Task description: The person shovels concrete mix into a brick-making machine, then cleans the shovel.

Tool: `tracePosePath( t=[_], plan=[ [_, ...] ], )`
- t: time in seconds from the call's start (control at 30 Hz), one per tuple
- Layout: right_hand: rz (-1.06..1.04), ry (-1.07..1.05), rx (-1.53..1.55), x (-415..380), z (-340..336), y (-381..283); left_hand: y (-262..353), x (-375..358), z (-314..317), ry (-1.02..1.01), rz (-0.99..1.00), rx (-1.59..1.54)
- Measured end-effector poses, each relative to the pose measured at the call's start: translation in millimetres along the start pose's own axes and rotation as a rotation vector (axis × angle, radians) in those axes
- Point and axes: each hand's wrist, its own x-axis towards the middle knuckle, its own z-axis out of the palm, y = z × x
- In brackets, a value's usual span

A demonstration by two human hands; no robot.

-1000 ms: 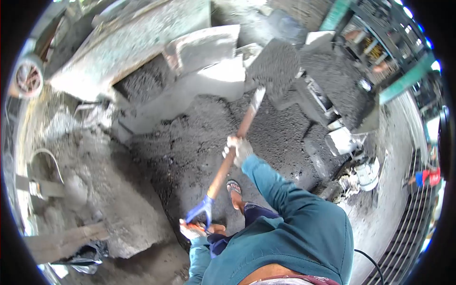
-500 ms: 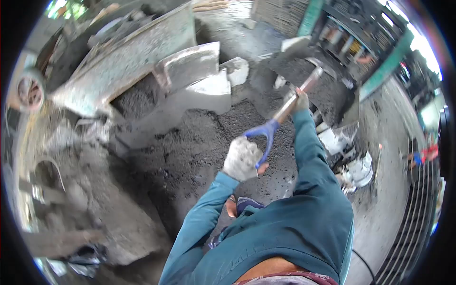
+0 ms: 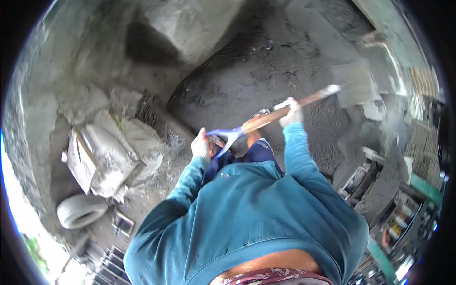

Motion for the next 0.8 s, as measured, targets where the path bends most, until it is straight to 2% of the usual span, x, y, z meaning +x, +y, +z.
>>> tracePosePath(
  t=[0.07, 0.1, 0.13, 0.17, 0.2, 0.23, 0.3, 0.33, 0.4, 0.5, 0.6, 0.63, 0.67, 0.73, 0.77, 0.8],
  plan=[
    [0.296, 0.015, -0.18, 56, -24, 118, -24, -2, -81, 0.3, 0.032, -0.217],
    [0.213, 0.199, -0.308, 24, 2, 171, -46, -4, -134, 0.428, -0.002, -0.297],
    [0.457, 0.2, -0.252, 31, -21, 232, -79, -12, -190, 0.598, 0.018, -0.28],
    [0.615, 0.181, -0.303, 25, -42, 288, -76, -56, -209, 0.664, -0.099, -0.274],
    [0.725, 0.308, -0.171, -13, -30, 323, -70, -96, -217, 0.788, -0.131, -0.26],
    [0.727, 0.208, -0.434, -18, -70, 391, -88, -121, -248, 0.813, -0.191, -0.315],
    [1.009, 0.06, -0.577, -78, -75, 437, -133, -167, -294, 0.987, -0.189, -0.384],
    [1.113, -0.154, -0.548, -90, -105, 475, -145, -186, -301, 1.065, -0.172, -0.413],
    [1.201, 0.033, -0.688, -122, -102, 508, -198, -211, -336, 1.212, -0.189, -0.421],
    [1.296, 0.069, -0.67, -109, -125, 551, -218, -193, -329, 1.333, -0.297, -0.552],
    [1.265, 0.003, -0.714, -38, -139, 582, -196, -120, -309, 1.313, -0.219, -0.423],
    [1.1, 0.019, -0.749, -12, -131, 580, -197, -93, -307, 1.195, -0.14, -0.451],
    [0.926, 0.031, -0.776, 14, -94, 560, -180, -62, -296, 1.069, -0.058, -0.474],
    [0.812, 0.012, -0.586, 82, -39, 517, -141, 8, -251, 0.966, 0.166, -0.358],
    [0.731, 0.161, -0.568, 110, -7, 494, -110, 32, -224, 0.814, 0.181, -0.368],
    [0.76, -0.004, -0.507, 153, 9, 466, -79, 47, -191, 0.701, 0.149, -0.42]
  ],
)
